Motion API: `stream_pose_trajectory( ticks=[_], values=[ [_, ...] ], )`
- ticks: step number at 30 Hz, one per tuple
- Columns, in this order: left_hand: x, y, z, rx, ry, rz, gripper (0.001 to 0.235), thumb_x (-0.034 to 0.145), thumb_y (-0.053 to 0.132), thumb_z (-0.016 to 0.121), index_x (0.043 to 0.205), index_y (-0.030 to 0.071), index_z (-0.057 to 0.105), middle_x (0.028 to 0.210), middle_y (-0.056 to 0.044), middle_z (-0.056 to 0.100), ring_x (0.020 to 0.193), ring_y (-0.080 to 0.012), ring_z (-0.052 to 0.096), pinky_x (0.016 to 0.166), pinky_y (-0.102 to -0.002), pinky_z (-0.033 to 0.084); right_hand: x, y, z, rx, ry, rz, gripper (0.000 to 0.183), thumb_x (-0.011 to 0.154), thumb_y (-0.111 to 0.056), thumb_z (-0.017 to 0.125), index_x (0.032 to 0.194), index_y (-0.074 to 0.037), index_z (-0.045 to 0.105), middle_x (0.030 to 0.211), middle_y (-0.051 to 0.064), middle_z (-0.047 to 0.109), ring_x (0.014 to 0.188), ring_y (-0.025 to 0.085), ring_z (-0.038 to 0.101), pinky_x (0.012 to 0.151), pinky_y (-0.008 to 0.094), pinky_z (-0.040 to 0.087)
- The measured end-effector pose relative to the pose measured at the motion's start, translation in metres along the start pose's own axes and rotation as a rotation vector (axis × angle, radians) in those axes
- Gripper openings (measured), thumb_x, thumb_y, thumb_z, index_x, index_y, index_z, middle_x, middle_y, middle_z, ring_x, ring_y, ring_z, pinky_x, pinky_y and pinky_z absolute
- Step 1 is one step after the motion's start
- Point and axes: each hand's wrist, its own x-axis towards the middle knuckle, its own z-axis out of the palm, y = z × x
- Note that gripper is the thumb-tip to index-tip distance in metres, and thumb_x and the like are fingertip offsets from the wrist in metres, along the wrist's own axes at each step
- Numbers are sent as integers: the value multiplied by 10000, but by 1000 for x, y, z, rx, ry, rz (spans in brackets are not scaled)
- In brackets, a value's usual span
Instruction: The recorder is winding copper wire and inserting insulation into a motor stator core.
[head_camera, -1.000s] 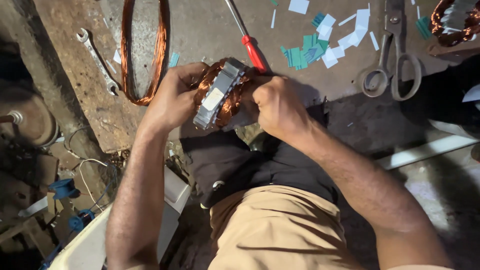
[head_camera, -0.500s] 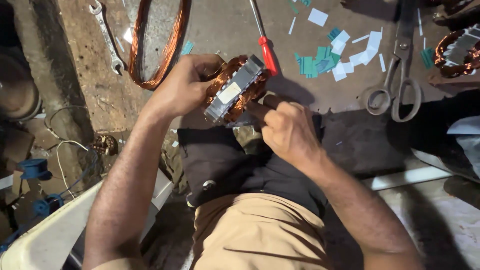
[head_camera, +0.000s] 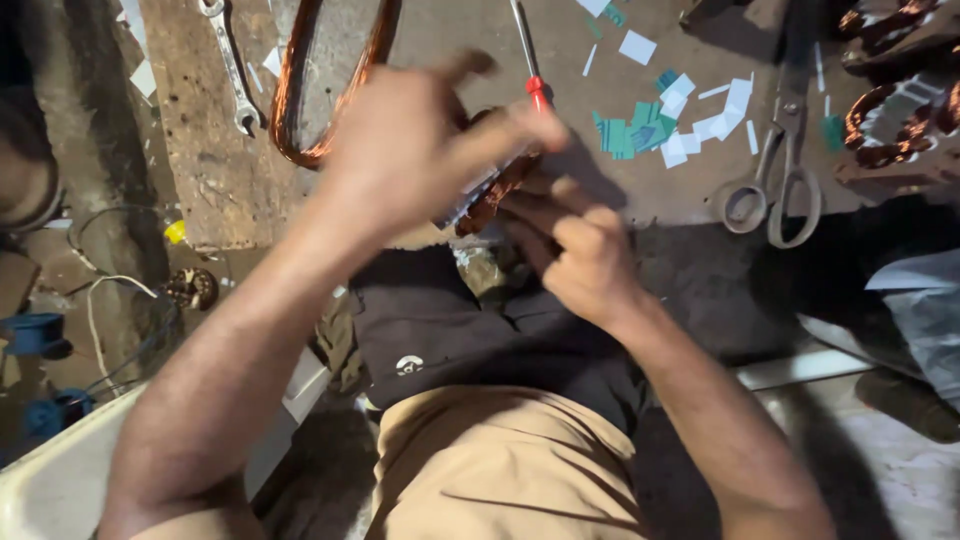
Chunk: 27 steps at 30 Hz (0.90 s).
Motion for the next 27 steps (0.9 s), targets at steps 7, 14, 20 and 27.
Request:
stream_pose_trajectory(
  ticks=[7, 14, 20, 27],
  values=[
    [-9, 0, 5, -205, -119, 33, 448, 897, 460, 684, 1126, 78, 743, 712, -167, 717, 632, -278, 755, 628, -412, 569, 6, 3, 17, 24, -72, -25, 254, 873, -29, 803, 1116, -31, 728, 1093, 136, 715, 1004, 316, 721, 862, 402, 588],
    [-20, -26, 12, -182, 62, 287, 363, 886, 393, 708, 1073, 84, 744, 799, -189, 676, 744, -387, 668, 652, -485, 492, 2, 29, 41, -157, -198, -177, 197, 868, -37, 809, 1036, -72, 711, 921, 112, 686, 827, 349, 688, 722, 468, 533],
    [-22, -42, 8, -266, 62, 415, 369, 920, 428, 703, 1079, 99, 752, 811, -160, 682, 755, -369, 662, 641, -465, 486, 22, -24, 23, -311, -166, -272, 295, 747, 13, 725, 1027, -79, 730, 860, 102, 677, 716, 338, 681, 635, 448, 517],
    [-11, -55, -6, -419, -52, 331, 514, 944, 617, 636, 994, 124, 770, 707, -60, 712, 609, -214, 717, 562, -373, 521, -3, -16, 25, -339, -72, -93, 186, 797, 30, 731, 962, -50, 703, 848, 91, 642, 745, 301, 665, 660, 417, 517]
  ],
)
